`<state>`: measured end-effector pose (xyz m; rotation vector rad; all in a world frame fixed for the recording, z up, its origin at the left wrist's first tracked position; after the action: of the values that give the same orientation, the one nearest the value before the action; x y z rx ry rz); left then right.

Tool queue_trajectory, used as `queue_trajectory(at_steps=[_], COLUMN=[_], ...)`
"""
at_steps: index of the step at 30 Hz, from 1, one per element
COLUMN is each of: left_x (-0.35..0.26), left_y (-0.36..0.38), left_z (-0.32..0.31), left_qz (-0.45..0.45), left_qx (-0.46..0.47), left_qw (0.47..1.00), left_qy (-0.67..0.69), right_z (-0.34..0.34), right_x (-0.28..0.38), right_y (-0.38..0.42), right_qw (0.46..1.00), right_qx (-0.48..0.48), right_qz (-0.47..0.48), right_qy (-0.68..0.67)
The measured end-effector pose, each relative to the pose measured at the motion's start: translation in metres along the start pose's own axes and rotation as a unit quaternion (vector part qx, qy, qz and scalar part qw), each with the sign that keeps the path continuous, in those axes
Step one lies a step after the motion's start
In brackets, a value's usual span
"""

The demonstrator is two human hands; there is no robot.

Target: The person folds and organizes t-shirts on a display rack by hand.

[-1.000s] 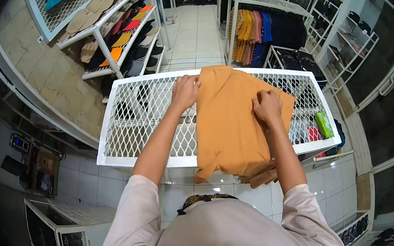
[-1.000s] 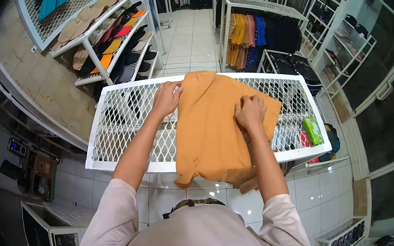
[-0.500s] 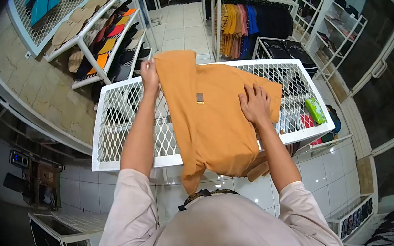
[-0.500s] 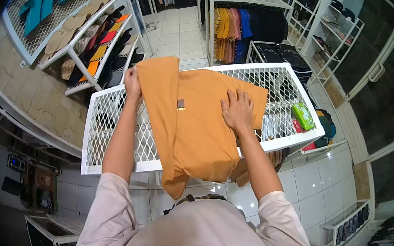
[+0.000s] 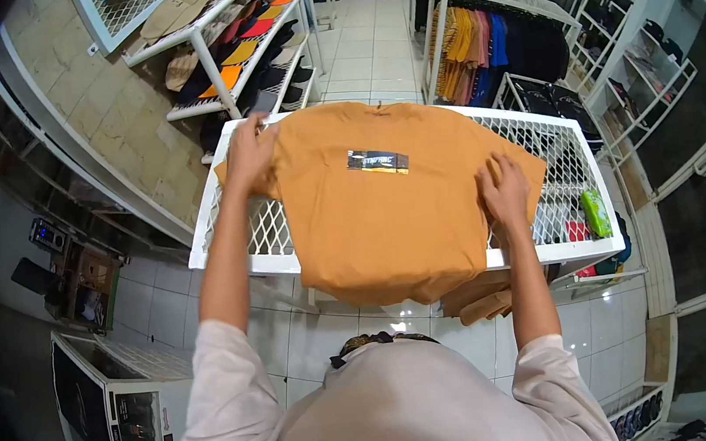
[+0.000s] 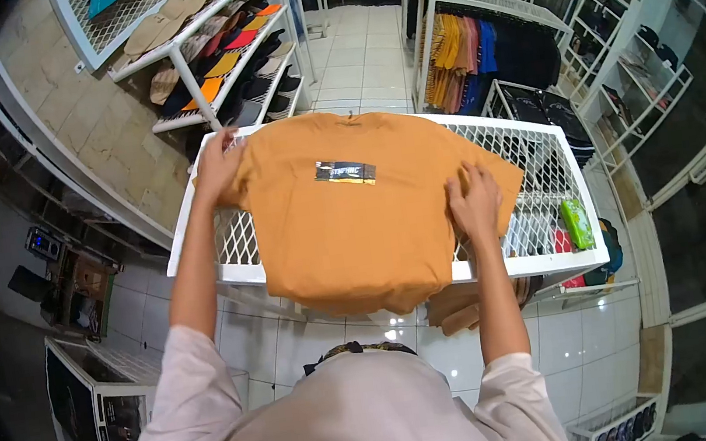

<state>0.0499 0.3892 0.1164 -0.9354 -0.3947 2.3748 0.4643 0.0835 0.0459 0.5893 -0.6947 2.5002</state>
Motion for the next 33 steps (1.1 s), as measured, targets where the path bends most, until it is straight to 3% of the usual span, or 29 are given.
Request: queue_trajectory(at_steps=[1,3,5,7,11,14,16,17,19,20,22,23,24,26,27,29,30,32,33], left_x=[-0.01,-0.046,-0.067,-0.081,-0.085,-0.093,-0.095,-0.093,-0.078,-0.078,-0.084,-0.074,-0.069,-0.061,-0.062,-0.067,-0.07,-0.072,-0.067], left_y=[0.034,0.102,0.169,0.217,0.257,0.253,0.248,0.249,0.255,0.257,0.259,0.266,0.27,0.277,0.279,0.284,0.286,0.293,0.295], left_z=[0.007,0.032,0.046,0.047,0.018,0.011,0.005,0.006,-0.002,-0.001,0.0,-0.003,-0.006,-0.017,-0.017,-0.021,-0.022,-0.031,-0.036], left_qz=[0.044,0.135,0.179,0.281,0.3,0.242,0.187,0.185,0.246,0.244,0.195,0.2,0.2,0.225,0.225,0.241,0.241,0.321,0.323], left_qx=[0.018,0.068,0.043,0.096,0.08,0.032,0.035,0.034,0.076,0.078,0.063,0.104,0.108,0.102,0.105,0.111,0.111,0.104,0.105], left_qw=[0.998,0.988,0.983,0.955,0.946,0.965,0.979,0.979,0.918,0.917,0.856,0.867,0.866,0.8,0.799,0.726,0.724,0.634,0.634], left_qy=[0.05,0.041,0.025,0.02,0.095,0.097,0.07,0.072,0.303,0.304,0.474,0.445,0.445,0.546,0.548,0.635,0.637,0.696,0.695], right_z=[0.017,0.045,0.053,0.052,0.056,0.051,0.049,0.047,0.046,0.047,0.047,0.047,0.045,0.039,0.042,0.033,0.029,0.025,0.024], right_x=[0.014,0.034,0.038,0.037,0.071,0.074,0.073,0.066,0.057,0.046,0.037,0.033,0.032,0.025,0.037,0.03,0.026,0.024,0.027], right_y=[0.015,0.055,0.099,0.137,0.157,0.148,0.142,0.141,0.141,0.142,0.139,0.145,0.146,0.148,0.148,0.151,0.152,0.152,0.155], right_qw=[0.997,0.997,0.979,0.986,0.994,0.993,0.996,0.993,0.965,0.965,0.891,0.863,0.862,0.869,0.86,0.861,0.86,0.854,0.85], right_qx=[-0.061,-0.054,-0.008,-0.011,-0.036,-0.015,0.0,0.019,0.046,0.043,0.027,0.039,0.037,0.019,0.01,0.008,0.01,0.009,0.021], right_qz=[0.013,-0.01,-0.145,-0.135,-0.097,-0.088,-0.064,-0.111,-0.159,-0.16,-0.152,-0.174,-0.177,-0.192,-0.208,-0.213,-0.22,-0.193,-0.208], right_qy=[-0.034,-0.047,-0.142,-0.098,0.04,0.076,0.057,-0.033,-0.205,-0.203,-0.427,-0.473,-0.473,-0.455,-0.467,-0.462,-0.46,-0.484,-0.484])
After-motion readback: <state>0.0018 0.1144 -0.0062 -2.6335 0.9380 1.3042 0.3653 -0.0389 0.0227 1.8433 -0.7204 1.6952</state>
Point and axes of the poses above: each hand's wrist, its own y-axis away from the middle knuckle, its own z-axis out of the back of the hand, x = y × z, the point moved 6 cm from there along -y, towards the middle knuckle, and after that the axes turned 6 degrees about x, right-handed, at the moved point
